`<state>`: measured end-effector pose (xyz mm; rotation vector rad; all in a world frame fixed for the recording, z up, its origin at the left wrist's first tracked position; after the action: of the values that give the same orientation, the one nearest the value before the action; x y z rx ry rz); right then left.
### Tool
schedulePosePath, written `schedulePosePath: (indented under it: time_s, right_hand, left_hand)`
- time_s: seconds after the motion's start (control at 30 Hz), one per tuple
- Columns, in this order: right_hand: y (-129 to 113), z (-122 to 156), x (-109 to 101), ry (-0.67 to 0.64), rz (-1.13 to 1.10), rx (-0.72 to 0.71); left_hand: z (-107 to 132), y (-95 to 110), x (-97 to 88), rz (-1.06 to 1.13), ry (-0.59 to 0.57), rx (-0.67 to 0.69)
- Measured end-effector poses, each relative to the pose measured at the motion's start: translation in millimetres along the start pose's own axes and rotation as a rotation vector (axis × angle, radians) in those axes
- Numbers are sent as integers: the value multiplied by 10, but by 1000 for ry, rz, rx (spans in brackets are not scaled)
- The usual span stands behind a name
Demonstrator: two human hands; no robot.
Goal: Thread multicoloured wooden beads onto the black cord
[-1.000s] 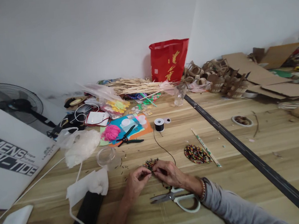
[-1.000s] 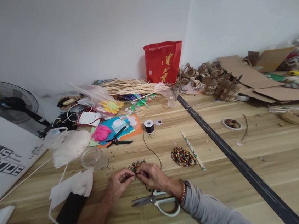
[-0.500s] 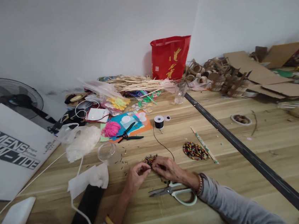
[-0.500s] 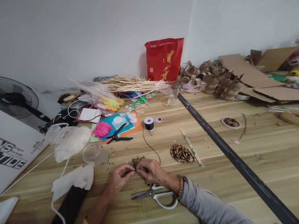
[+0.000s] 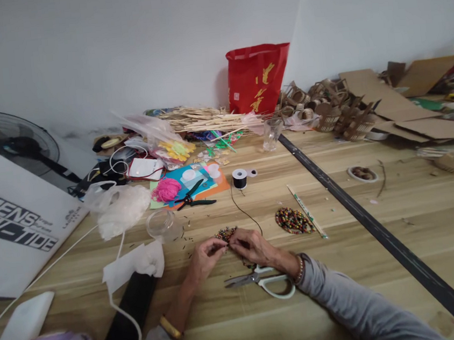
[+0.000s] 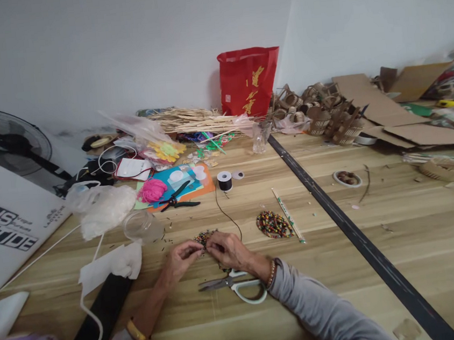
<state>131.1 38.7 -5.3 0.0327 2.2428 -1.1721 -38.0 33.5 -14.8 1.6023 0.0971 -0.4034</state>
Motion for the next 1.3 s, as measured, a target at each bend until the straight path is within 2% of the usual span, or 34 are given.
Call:
schedulePosePath:
  time_s: [0.47,0.83,1.3]
  right_hand:
    - [12,-6,-15,11,-32,32]
    - [29,-11,-8,15,-34,15]
    - [-23,-16,-45,5,-74,-16]
  left_hand:
    - [-29,-92,-3,16,5,6]
    - [-18,-33,-14,16,29,77]
    - [-39,-56,-37,28,21,131]
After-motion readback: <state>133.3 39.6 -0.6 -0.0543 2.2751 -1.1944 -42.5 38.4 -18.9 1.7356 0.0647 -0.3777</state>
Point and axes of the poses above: each hand's wrist, its own z-axis away from the middle knuckle, its own x-axis out of the palm, y = z × x, the point moved 3 cm from there along -z, towards the middle knuckle
